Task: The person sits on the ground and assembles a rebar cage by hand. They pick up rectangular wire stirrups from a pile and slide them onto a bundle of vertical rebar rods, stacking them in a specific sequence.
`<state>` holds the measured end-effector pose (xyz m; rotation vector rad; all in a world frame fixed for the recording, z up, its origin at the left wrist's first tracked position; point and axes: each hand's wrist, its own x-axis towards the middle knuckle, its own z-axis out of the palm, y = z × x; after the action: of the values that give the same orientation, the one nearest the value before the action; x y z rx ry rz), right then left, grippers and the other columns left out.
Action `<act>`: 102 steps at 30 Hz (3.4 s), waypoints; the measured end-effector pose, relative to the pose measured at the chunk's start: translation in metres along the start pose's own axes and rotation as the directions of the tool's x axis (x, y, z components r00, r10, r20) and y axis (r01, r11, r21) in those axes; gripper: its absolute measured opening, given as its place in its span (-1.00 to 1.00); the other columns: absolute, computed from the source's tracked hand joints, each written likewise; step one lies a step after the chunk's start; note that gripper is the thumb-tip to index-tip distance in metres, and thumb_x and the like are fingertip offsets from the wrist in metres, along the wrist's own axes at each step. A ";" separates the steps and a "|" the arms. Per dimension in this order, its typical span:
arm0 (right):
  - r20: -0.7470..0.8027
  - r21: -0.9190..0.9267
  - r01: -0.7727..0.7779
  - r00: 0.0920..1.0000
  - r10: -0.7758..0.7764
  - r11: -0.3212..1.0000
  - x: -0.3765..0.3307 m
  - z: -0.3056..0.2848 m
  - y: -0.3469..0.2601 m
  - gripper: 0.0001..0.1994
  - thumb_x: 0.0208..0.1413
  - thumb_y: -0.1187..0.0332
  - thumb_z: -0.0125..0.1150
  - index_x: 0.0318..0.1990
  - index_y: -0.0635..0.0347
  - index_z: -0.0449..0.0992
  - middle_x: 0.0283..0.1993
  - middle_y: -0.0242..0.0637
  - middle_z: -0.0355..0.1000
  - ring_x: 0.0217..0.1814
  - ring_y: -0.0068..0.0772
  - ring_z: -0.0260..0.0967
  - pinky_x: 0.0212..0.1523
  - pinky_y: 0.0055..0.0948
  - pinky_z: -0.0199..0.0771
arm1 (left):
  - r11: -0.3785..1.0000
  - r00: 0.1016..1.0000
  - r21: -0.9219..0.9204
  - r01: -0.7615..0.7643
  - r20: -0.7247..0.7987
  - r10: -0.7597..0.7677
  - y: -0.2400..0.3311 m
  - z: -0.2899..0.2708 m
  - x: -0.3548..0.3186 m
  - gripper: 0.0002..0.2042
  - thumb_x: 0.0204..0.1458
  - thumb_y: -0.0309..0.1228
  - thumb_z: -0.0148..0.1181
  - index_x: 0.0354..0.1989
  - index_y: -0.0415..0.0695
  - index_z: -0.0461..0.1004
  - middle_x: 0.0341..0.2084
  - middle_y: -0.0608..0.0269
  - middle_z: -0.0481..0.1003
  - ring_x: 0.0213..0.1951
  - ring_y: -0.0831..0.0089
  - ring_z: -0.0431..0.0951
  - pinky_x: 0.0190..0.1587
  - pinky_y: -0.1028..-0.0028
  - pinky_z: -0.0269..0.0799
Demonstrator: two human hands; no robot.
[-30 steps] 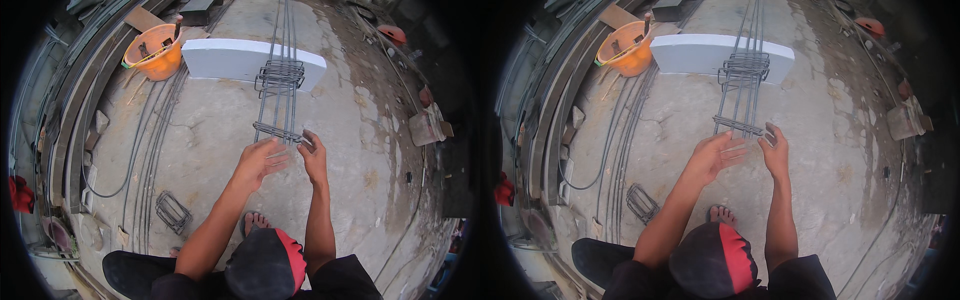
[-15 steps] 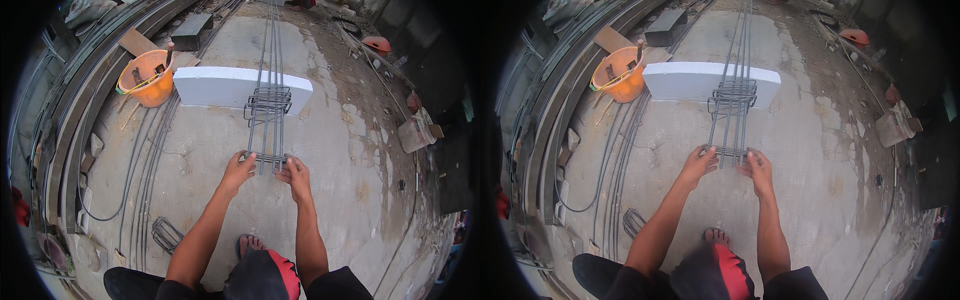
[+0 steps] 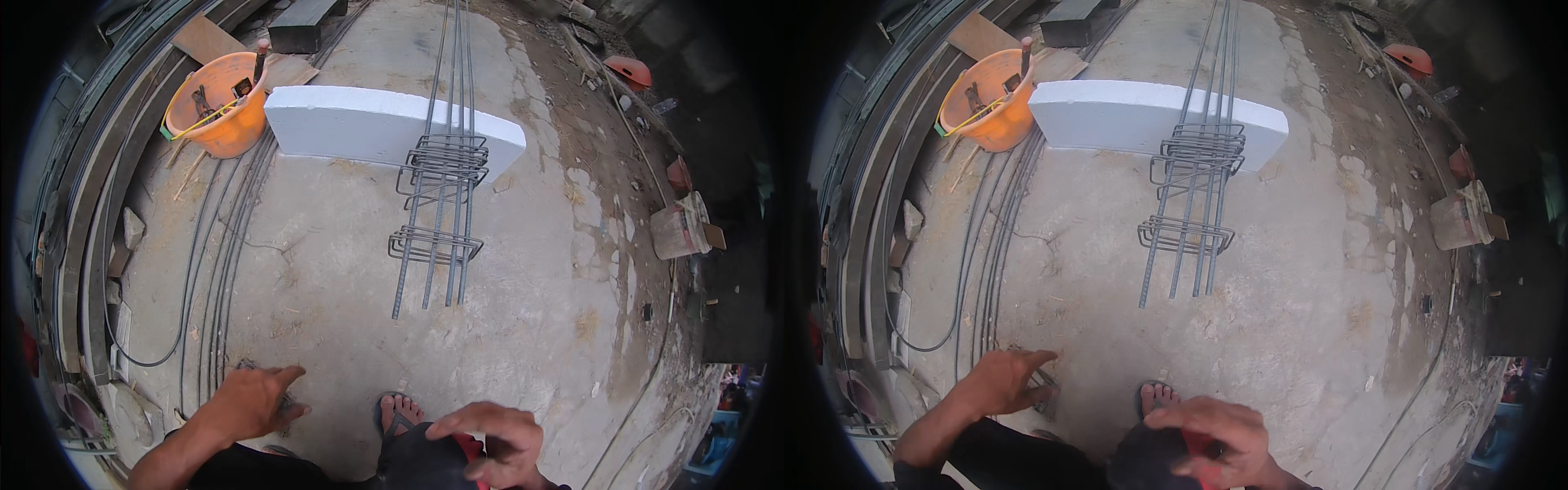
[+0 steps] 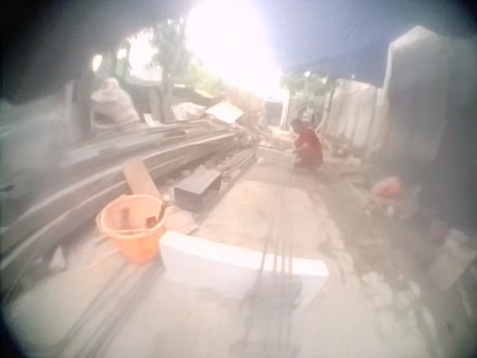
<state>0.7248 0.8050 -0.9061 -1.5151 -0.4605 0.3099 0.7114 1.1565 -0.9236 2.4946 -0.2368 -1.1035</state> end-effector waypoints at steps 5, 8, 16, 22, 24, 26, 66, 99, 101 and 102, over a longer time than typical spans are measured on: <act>0.316 -0.228 -0.267 0.889 0.331 0.936 0.035 0.008 -0.050 -0.54 0.13 0.18 0.46 0.12 0.26 0.66 0.14 0.08 0.60 0.25 0.12 0.52 0.20 0.03 0.56 | 0.994 0.975 -0.008 0.108 0.196 -0.104 -0.005 0.041 -0.049 -0.48 0.21 0.03 0.32 0.12 -0.15 0.59 -0.25 -0.10 0.70 -0.22 -0.10 0.73 -0.12 0.05 0.63; 0.286 -0.526 -0.276 0.834 0.473 0.805 0.046 0.017 -0.083 -0.76 0.36 0.32 0.28 0.09 0.12 0.69 0.07 -0.18 0.67 0.11 -0.07 0.65 0.18 -0.12 0.67 | 0.996 0.994 -0.086 0.024 0.113 -0.014 0.018 0.025 -0.063 -0.49 0.20 0.07 0.31 0.06 -0.13 0.61 -0.26 -0.08 0.71 -0.22 -0.05 0.74 -0.12 0.04 0.62; 0.020 -0.709 -0.525 0.653 0.757 0.471 0.026 0.047 -0.172 -0.70 0.37 0.19 0.23 0.14 0.04 0.66 0.10 -0.21 0.64 0.15 -0.05 0.59 0.19 -0.18 0.58 | 0.917 0.976 -0.335 0.217 0.057 -0.210 0.048 0.074 -0.108 -0.59 0.20 0.01 0.32 -0.04 -0.09 0.67 -0.26 -0.05 0.71 -0.13 -0.03 0.73 -0.04 0.00 0.60; -0.064 -0.961 -0.241 0.672 0.738 0.136 0.012 -0.005 -0.365 -0.36 0.14 -0.07 0.45 0.34 -0.05 0.53 0.57 -0.12 0.19 0.67 0.28 -0.04 0.43 0.32 0.26 | 0.821 0.937 -0.470 0.326 0.043 -0.347 0.141 0.099 -0.154 -0.64 0.19 -0.07 0.34 -0.04 -0.09 0.68 -0.28 -0.01 0.72 -0.16 -0.05 0.73 -0.07 0.03 0.63; -0.084 -0.950 -0.287 0.619 0.781 0.126 -0.002 -0.046 -0.373 -0.23 0.06 -0.08 0.50 0.41 0.02 0.45 0.59 -0.04 0.15 0.69 0.31 -0.13 0.45 0.44 0.15 | 0.808 0.933 -0.478 0.345 0.078 -0.352 0.167 0.067 -0.162 -0.65 0.18 -0.10 0.35 -0.03 -0.09 0.68 -0.27 0.00 0.72 -0.16 -0.03 0.73 -0.07 0.03 0.63; -0.083 -0.978 -0.199 0.653 0.753 0.065 0.020 -0.081 -0.401 -0.25 0.08 0.01 0.52 0.35 0.27 0.50 0.48 0.07 0.36 0.64 0.17 0.07 0.50 0.30 0.16 | 0.736 0.887 -0.558 0.384 0.001 -0.462 0.198 0.032 -0.161 -0.66 0.17 -0.13 0.36 -0.02 -0.09 0.68 -0.27 0.01 0.72 -0.16 0.00 0.73 -0.08 0.07 0.64; 0.783 -0.622 0.382 0.314 0.536 0.684 0.551 -0.282 0.099 -0.69 0.29 0.28 0.32 0.02 0.37 0.63 -0.17 0.11 0.66 -0.08 0.19 0.65 -0.02 -0.01 0.62 | -0.347 0.112 -0.934 -0.083 0.337 -0.935 0.294 -0.115 0.259 -0.52 0.37 -0.10 0.20 0.17 -0.32 0.56 -0.16 -0.06 0.70 -0.15 0.24 0.74 -0.11 0.29 0.63; 0.975 -0.178 0.823 0.074 0.209 0.540 0.499 -0.261 0.153 -0.71 0.22 0.23 0.42 -0.15 0.35 0.68 -0.44 -0.06 0.64 -0.42 -0.11 0.62 -0.29 -0.21 0.57 | 0.546 0.100 -0.835 0.068 -0.539 -0.837 0.160 -0.093 0.385 -0.30 0.37 0.22 0.01 0.17 -0.27 0.62 0.01 -0.18 0.66 0.12 -0.09 0.63 0.20 0.11 0.50; 0.937 -0.101 0.745 -0.152 0.315 0.659 0.502 -0.267 0.144 -0.69 0.23 0.20 0.40 -0.07 0.30 0.66 -0.46 -0.03 0.62 -0.38 0.03 0.63 -0.25 -0.09 0.58 | 0.437 0.448 -0.892 0.115 -0.346 -0.824 0.149 -0.106 0.392 -0.21 0.39 0.32 -0.14 0.18 -0.26 0.63 0.05 -0.22 0.64 0.10 -0.09 0.64 0.20 0.09 0.50; 0.900 -0.070 0.692 -0.267 0.344 0.718 0.503 -0.267 0.140 -0.67 0.23 0.19 0.39 -0.02 0.27 0.65 -0.47 -0.01 0.62 -0.36 0.10 0.63 -0.23 -0.03 0.59 | 0.445 0.444 -0.887 0.124 -0.352 -0.824 0.153 -0.107 0.395 -0.19 0.39 0.33 -0.18 0.15 -0.27 0.64 0.04 -0.23 0.64 0.09 -0.10 0.64 0.19 0.09 0.50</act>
<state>1.3045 0.8125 -0.9950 -1.3625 -2.5485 1.2959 1.0577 0.9272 -1.0585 1.9183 1.1775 -0.0448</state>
